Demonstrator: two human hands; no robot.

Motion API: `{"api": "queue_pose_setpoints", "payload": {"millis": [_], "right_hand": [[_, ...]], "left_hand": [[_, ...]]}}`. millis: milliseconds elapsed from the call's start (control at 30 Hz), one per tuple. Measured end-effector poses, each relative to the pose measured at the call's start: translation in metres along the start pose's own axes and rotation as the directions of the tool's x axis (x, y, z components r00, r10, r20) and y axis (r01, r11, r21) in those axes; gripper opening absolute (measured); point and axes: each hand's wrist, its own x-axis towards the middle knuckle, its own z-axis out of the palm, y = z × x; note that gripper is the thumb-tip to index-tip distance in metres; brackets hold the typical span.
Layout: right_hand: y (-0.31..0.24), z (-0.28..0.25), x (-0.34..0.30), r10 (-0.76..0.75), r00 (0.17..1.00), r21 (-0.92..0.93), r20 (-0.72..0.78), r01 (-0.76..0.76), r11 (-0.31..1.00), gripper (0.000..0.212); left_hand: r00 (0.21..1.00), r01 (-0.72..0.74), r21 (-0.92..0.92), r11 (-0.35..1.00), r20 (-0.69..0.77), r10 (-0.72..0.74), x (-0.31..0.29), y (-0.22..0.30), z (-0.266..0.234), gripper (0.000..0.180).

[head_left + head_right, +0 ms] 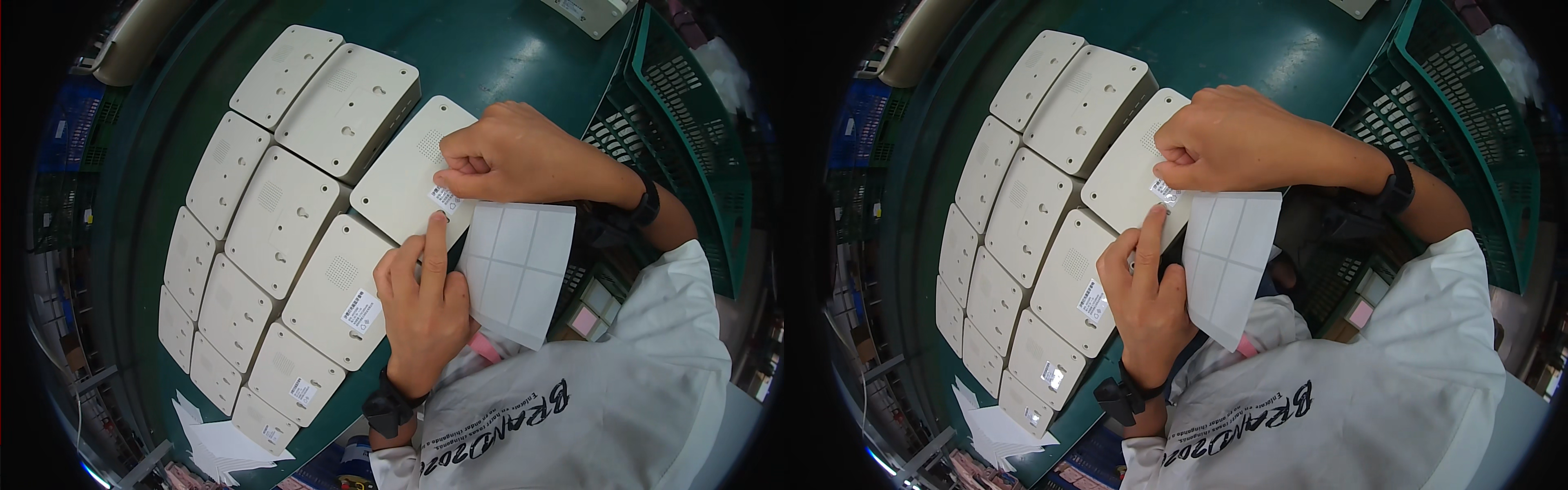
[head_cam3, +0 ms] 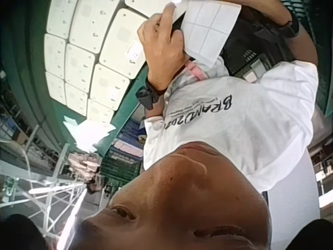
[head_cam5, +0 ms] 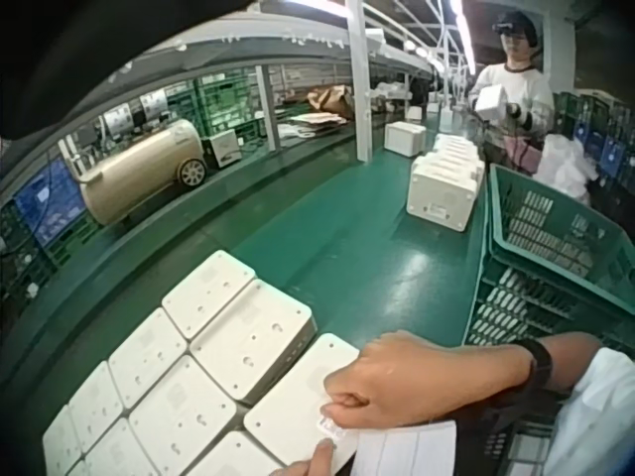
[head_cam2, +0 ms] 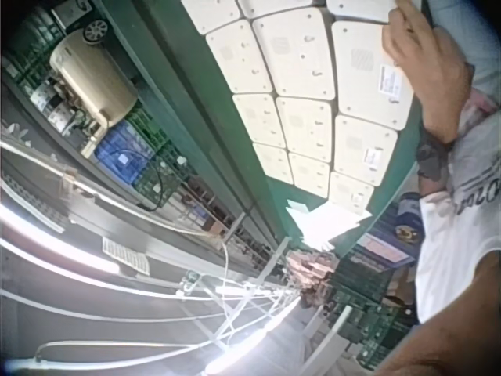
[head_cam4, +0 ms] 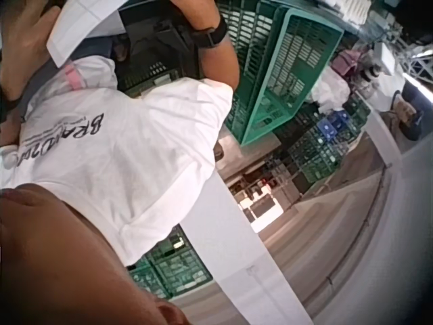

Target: Applying labels to electronic component housings at a workstation.

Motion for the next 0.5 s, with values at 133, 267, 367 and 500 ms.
{"api": "queue_pose_setpoints", "payload": {"millis": [133, 267, 367, 500], "right_hand": [[0.0010, 0.0011, -0.0001, 0.007, 1.000, 0.012, -0.002, -0.007, 1.000, 0.038], [0.0023, 0.0013, -0.0007, 0.004, 1.000, 0.021, 0.001, -0.004, 1.000, 0.039], [0.0028, 0.0025, -0.0019, -0.007, 1.000, 0.002, -0.013, 0.007, 1.000, 0.040], [0.0053, 0.0006, -0.0033, -0.021, 0.999, -0.073, -0.048, 0.017, 0.997, 0.043]], "left_hand": [[1.000, -0.030, -0.039, 0.999, 0.009, 0.030, 0.0000, 0.0012, -0.0004, 0.014], [1.000, -0.026, -0.060, 0.998, -0.015, 0.025, 0.0011, 0.0028, 0.0003, 0.014], [1.000, -0.021, -0.039, 0.999, -0.009, 0.021, 0.0017, 0.0029, 0.0009, 0.013], [1.000, 0.004, -0.029, 1.000, 0.012, -0.004, 0.0022, 0.0038, 0.0004, 0.013]]}}
